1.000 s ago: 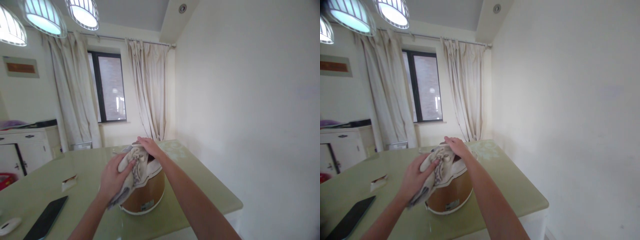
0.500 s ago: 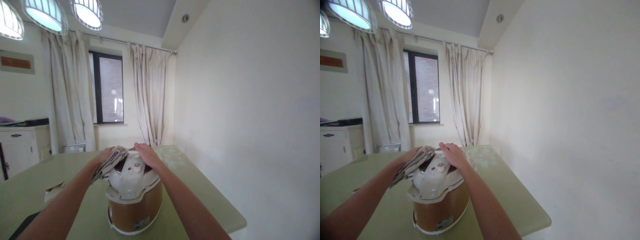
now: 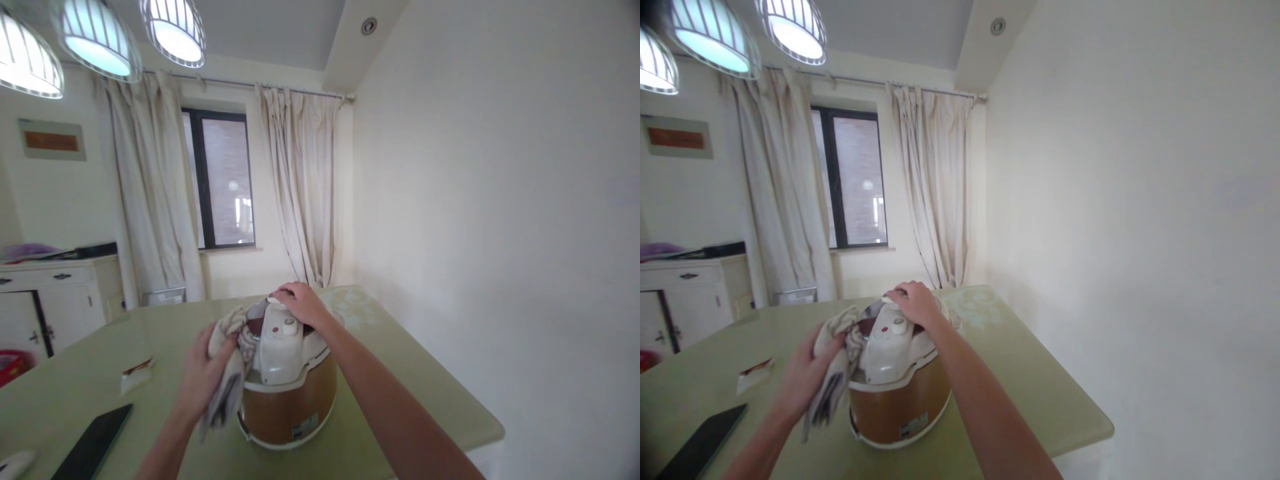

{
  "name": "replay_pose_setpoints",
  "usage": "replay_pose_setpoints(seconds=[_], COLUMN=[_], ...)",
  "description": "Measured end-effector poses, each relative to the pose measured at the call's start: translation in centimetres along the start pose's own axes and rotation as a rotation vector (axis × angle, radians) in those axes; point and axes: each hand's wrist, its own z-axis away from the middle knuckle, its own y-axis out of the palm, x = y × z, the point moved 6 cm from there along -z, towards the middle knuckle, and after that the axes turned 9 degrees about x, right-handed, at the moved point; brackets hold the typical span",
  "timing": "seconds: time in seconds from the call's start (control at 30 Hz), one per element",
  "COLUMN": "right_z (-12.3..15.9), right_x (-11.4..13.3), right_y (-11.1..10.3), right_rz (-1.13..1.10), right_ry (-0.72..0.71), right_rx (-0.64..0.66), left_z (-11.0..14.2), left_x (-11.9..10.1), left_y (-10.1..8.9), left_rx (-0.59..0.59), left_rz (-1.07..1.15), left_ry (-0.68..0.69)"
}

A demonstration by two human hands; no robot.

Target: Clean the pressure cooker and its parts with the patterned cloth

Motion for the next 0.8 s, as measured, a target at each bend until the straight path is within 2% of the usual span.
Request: replay_pose_setpoints(seconds=[0.07,0.1,0.17,0.3,0.4,0.5,0.6,0.73,0.8], right_z=[-0.1,-0.1,0.0,0.0,-0.1,0.0,0.1,-0.3,-0.6], right_x=[-0.2,-0.2,-0.4,-0.3,-0.1,-0.1,-0.3,-0.8,-1.2], right_y=[0.0,0.0,-0.1,-0.1,-0.1,-0.2,-0.2,-0.1,0.0], right_rz=[-0.026,-0.039,-0.061,-0.067,-0.040,-0.010,0.008,-0.083,-0.164], right_ry=[-0.005,-0.001,0.020,0.054,0.039,0.032,0.028,0.050,0.095], right_rx=[0.002,-0.001,-0.005,0.011,0.020,-0.002,-0.014,-0.033,-0.044], left_z=[2.0,2.4,1.6,-4.4,-9.3,-11.3,-9.4,-4.1,-2.0], left_x=[-2.0,-2.7,-3.4,-3.4,-3.8,-4.5,-5.1,-5.4,-6.0], left_y=[0.7,1.1,1.5,2.2,3.6,4.9,4.6,2.6,2.2], left_rx=[-0.057,-0.055,0.013,0.283,0.419,0.487,0.477,0.382,0.340], left_rz=[-0.244,-0.337,-0.467,-0.663,-0.781,-0.858,-0.852,-0.776,-0.699], left_ry=[0.160,0.187,0.134,-0.054,-0.056,-0.035,-0.011,0.042,0.121])
